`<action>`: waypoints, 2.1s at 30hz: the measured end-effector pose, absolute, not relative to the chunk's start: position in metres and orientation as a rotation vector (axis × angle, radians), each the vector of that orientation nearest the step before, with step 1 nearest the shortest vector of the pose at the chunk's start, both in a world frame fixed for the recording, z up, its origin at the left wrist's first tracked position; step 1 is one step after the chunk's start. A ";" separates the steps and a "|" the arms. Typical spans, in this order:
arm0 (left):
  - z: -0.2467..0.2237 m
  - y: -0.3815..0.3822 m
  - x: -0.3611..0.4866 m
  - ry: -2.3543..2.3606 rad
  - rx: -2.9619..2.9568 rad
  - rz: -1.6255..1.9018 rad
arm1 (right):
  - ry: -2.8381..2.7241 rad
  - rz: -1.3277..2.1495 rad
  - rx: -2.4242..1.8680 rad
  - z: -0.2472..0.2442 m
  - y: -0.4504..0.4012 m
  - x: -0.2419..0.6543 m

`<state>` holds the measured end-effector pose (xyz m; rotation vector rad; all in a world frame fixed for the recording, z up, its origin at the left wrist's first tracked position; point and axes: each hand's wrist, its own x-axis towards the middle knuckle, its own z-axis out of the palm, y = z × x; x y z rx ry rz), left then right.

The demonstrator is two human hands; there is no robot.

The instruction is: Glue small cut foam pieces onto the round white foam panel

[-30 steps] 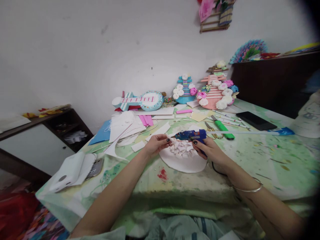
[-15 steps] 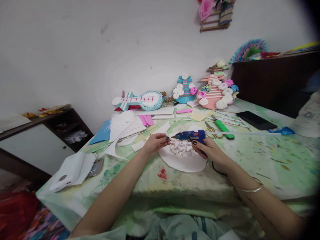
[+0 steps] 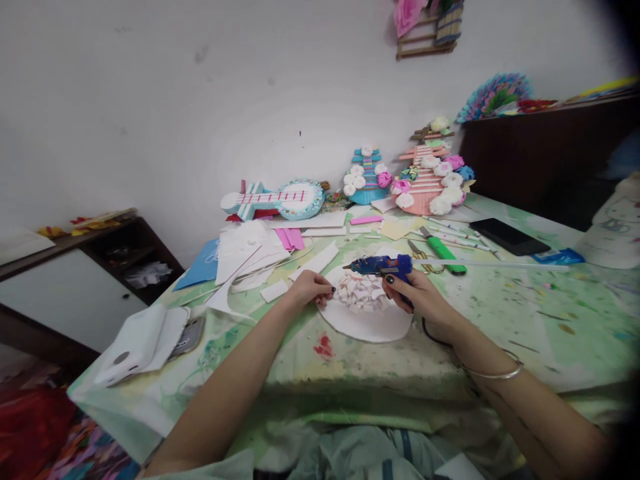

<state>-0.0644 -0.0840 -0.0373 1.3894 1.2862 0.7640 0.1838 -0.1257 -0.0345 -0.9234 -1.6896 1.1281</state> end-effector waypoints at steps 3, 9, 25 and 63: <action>-0.038 -0.085 -0.061 1.320 1.428 0.780 | -1.678 1.132 -0.904 -0.032 -0.126 0.184; -0.036 -0.084 -0.067 1.331 1.456 0.824 | -1.659 1.131 -0.872 -0.030 -0.127 0.184; -0.028 -0.078 -0.088 1.371 1.795 0.972 | -1.635 1.108 -0.847 -0.031 -0.126 0.186; -0.047 -0.059 -0.076 1.426 1.828 0.918 | -1.652 1.100 -0.853 -0.031 -0.126 0.186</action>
